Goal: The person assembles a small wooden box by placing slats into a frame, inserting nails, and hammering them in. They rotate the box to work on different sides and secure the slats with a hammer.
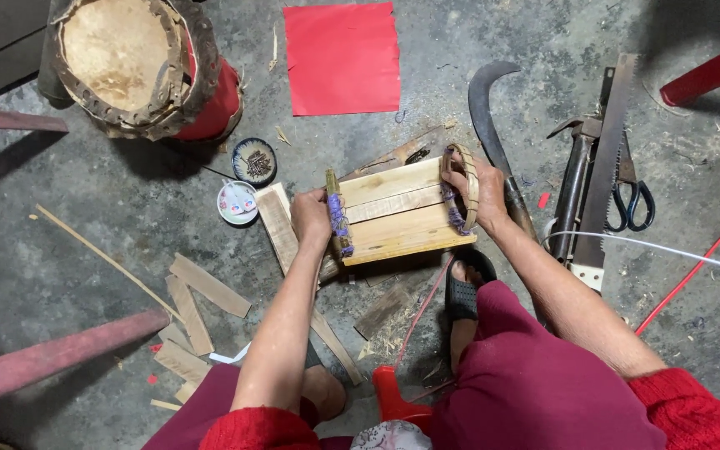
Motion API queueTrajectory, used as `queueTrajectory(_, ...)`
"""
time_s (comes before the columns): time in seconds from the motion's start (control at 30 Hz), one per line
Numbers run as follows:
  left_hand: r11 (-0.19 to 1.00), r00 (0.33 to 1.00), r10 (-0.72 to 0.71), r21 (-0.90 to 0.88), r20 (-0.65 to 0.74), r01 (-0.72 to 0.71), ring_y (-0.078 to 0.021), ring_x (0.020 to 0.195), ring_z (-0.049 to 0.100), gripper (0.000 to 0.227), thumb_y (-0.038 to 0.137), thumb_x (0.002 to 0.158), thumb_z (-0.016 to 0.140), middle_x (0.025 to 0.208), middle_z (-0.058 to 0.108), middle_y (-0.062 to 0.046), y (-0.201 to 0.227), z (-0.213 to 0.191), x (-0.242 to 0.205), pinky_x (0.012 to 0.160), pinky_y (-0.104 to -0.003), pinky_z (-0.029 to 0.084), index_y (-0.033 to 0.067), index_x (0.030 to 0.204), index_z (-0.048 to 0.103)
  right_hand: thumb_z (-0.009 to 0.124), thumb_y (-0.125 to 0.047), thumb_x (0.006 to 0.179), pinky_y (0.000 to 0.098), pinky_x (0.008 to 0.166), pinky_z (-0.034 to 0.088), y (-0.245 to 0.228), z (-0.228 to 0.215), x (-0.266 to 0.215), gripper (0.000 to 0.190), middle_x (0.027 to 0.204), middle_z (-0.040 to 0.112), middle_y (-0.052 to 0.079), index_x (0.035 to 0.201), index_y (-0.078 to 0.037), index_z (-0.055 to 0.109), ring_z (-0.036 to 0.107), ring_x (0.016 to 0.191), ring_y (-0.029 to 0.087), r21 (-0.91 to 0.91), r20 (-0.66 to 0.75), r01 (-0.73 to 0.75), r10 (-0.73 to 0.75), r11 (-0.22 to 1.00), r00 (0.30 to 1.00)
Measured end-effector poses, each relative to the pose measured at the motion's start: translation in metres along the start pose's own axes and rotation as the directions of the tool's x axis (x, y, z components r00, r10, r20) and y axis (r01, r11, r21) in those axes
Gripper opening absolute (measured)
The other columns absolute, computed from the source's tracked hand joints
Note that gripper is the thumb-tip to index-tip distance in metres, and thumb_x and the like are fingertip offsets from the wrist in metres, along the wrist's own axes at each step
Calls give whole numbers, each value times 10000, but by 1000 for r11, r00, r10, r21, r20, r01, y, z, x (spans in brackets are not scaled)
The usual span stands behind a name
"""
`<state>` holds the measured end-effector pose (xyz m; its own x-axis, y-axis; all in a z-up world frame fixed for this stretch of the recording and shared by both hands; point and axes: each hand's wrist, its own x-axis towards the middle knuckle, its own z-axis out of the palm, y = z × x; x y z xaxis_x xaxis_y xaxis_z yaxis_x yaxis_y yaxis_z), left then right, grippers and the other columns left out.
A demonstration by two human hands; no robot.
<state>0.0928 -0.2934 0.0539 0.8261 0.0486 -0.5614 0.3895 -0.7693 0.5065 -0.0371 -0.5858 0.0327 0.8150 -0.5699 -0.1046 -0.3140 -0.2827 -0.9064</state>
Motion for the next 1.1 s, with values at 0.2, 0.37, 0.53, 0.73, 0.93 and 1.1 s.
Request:
queueTrajectory(0.2, 947, 978, -209, -252, -11, 200, -327, 984, 740, 215, 205, 775, 638, 849, 788, -101, -5, 19, 17, 859, -409, 544, 184, 834, 843, 797, -268, 964, 605, 1037, 507, -16, 2, -3, 453, 1196, 706, 249, 1322, -15, 686, 629, 1139, 460, -46, 68, 69, -66, 997, 996)
queueTrajectory(0.37, 875, 956, -294, -407, -17, 262, -264, 867, 748, 242, 239, 668, 658, 710, 749, -68, -15, 37, 28, 832, -352, 543, 140, 804, 832, 818, -244, 935, 549, 982, 531, -9, 4, 6, 440, 1179, 718, 211, 1275, 3, 686, 645, 1135, 421, -138, 116, 97, -81, 986, 990)
queueTrajectory(0.53, 973, 991, -133, -192, -20, 126, -325, 942, 752, 206, 211, 726, 644, 779, 780, -94, 15, 9, 3, 793, -381, 556, 146, 792, 828, 863, -221, 857, 493, 951, 545, -3, 7, 11, 406, 1132, 736, 176, 1214, -74, 736, 668, 1101, 402, -193, 103, 84, -65, 978, 993)
queueTrajectory(0.73, 999, 998, 27, -44, -51, -29, -385, 935, 735, 226, 161, 773, 597, 763, 764, -130, -23, 32, 41, 741, -456, 546, 155, 766, 823, 881, -205, 845, 522, 904, 549, 20, 13, 17, 377, 1086, 723, 188, 1186, -81, 780, 671, 1058, 441, -121, 118, 88, -74, 989, 990)
queueTrajectory(0.93, 1000, 999, 29, -6, -28, -29, -347, 946, 745, 234, 160, 780, 592, 801, 774, -124, -33, 37, 47, 775, -432, 563, 177, 782, 825, 902, -202, 806, 433, 845, 523, 39, 8, 17, 342, 981, 740, 120, 1102, -82, 780, 710, 970, 320, -130, 137, 46, -28, 990, 990)
queueTrajectory(1.1, 999, 1000, 11, -49, 18, -10, -343, 964, 737, 256, 253, 771, 611, 828, 777, -118, -47, 47, 63, 843, -486, 529, 125, 814, 829, 899, -207, 809, 433, 820, 526, 21, -3, 9, 322, 964, 709, 142, 1087, -85, 792, 698, 921, 346, -117, 167, 104, -84, 988, 982)
